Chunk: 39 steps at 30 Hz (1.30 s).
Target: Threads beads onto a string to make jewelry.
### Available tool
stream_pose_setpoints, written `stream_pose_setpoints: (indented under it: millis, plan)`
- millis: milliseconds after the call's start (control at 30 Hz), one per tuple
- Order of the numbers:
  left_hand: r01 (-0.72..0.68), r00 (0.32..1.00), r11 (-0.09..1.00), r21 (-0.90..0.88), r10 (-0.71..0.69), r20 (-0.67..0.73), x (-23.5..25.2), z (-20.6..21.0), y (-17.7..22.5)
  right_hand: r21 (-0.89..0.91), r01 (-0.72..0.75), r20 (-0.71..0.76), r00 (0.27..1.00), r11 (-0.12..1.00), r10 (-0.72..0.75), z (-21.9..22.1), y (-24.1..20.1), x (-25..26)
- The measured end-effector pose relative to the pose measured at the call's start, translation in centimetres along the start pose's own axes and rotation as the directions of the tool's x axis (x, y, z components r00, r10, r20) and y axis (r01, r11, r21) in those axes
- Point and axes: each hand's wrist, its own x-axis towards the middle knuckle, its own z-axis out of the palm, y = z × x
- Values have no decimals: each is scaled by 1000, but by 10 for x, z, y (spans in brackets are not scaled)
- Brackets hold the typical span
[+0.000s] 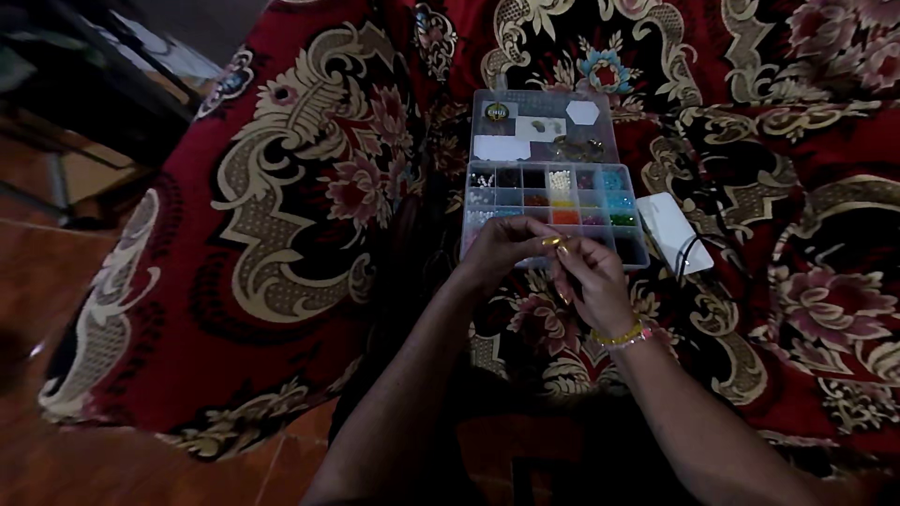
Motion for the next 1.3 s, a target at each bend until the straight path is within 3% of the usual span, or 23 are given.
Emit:
stream_pose_setpoints:
  millis: [300, 433, 500, 567, 667, 767, 867, 1300]
  plan:
    - [-30, 999, 997, 66, 32, -34, -1, -1, 5, 61, -4, 40, 999, 998, 1, 0, 2, 0]
    - [-53, 996, 957, 285, 72, -54, -3, -5, 13, -52, -2, 2, 1000, 999, 2, 2, -2, -1]
    - [-68, 987, 859, 508, 134, -94, -4, -11, 16, -67, 12, 8, 1000, 998, -12, 1, -2, -1]
    - [-40, 977, 656, 754, 184, -109, -6, -16, 19, -50, 32, 14, 999, 998, -31, 0, -1, -1]
    - [23, 986, 384, 923, 145, -84, -7, -21, 17, -80, 53, 25, 998, 995, -52, -1, 0, -2]
    - [70, 995, 241, 968, 53, -85, -6, -20, 11, -147, 71, 65, 996, 987, -62, -2, 1, -3]
    - [115, 993, 178, 977, -17, -114, -5, -16, 13, -232, 113, 98, 991, 966, -92, -2, 2, -3]
    - [118, 993, 128, 985, -22, -116, -1, -11, 4, -283, 153, 71, 988, 947, -138, 0, 2, -1]
